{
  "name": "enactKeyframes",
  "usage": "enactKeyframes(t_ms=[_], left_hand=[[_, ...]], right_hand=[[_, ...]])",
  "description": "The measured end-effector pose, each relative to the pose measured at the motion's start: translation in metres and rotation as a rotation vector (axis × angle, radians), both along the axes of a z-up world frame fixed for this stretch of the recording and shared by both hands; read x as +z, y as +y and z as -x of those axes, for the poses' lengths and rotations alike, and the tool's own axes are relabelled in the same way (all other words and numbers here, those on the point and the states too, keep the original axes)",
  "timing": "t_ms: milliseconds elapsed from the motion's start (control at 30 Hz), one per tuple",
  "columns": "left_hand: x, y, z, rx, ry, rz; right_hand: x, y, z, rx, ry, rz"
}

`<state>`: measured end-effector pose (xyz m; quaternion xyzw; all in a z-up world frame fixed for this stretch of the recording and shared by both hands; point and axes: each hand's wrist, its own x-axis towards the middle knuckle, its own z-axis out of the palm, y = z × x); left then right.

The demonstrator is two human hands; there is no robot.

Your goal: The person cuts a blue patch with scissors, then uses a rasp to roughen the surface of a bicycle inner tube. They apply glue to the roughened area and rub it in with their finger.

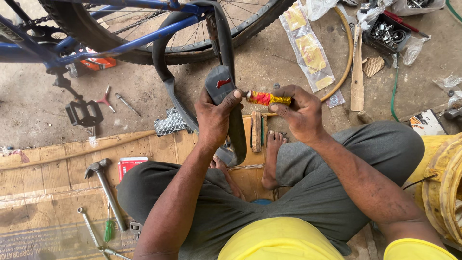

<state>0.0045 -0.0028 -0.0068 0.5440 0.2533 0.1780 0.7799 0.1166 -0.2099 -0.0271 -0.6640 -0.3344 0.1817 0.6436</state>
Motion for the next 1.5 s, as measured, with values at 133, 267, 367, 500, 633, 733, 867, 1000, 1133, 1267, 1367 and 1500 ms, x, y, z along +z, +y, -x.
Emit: enactKeyframes(t_ms=[133, 267, 367, 500, 633, 733, 867, 1000, 1133, 1267, 1367, 1500], left_hand=[[-0.001, 0.000, -0.001, -0.031, 0.012, -0.057], [-0.001, 0.001, 0.001, -0.078, 0.017, -0.103], [0.000, 0.001, 0.002, -0.093, -0.001, -0.087], [0.001, 0.002, 0.000, -0.082, 0.015, 0.001], [0.001, 0.004, 0.000, -0.117, 0.000, 0.006], [0.006, 0.003, 0.000, -0.146, 0.001, -0.013], [0.007, -0.001, -0.002, -0.097, 0.033, -0.007], [0.001, -0.004, -0.007, -0.089, 0.105, 0.012], [-0.002, -0.003, -0.006, -0.127, 0.078, 0.004], [-0.004, -0.007, -0.006, -0.100, 0.076, 0.023], [-0.005, -0.008, -0.006, -0.118, 0.104, 0.006], [0.001, -0.009, -0.004, -0.234, 0.052, -0.060]], right_hand=[[0.001, 0.003, -0.002, -0.004, -0.251, 0.009], [0.017, 0.003, -0.006, 0.066, 0.572, 0.044], [0.021, 0.005, -0.011, 0.136, 0.883, 0.167], [0.006, 0.013, -0.002, 0.041, -0.589, 0.195], [0.012, -0.001, 0.002, 0.200, 0.551, 0.234], [0.015, -0.002, -0.001, 0.253, 1.097, 0.044], [0.000, 0.007, 0.005, -0.031, -0.197, 0.085], [-0.012, 0.009, 0.010, -0.017, -0.810, 0.255], [0.014, -0.004, -0.008, 0.143, 0.805, 0.107], [0.015, 0.003, 0.001, -0.002, -0.548, 0.263], [0.000, 0.001, 0.008, 0.042, -0.736, 0.272], [-0.003, -0.014, -0.002, 0.160, 0.477, 0.155]])
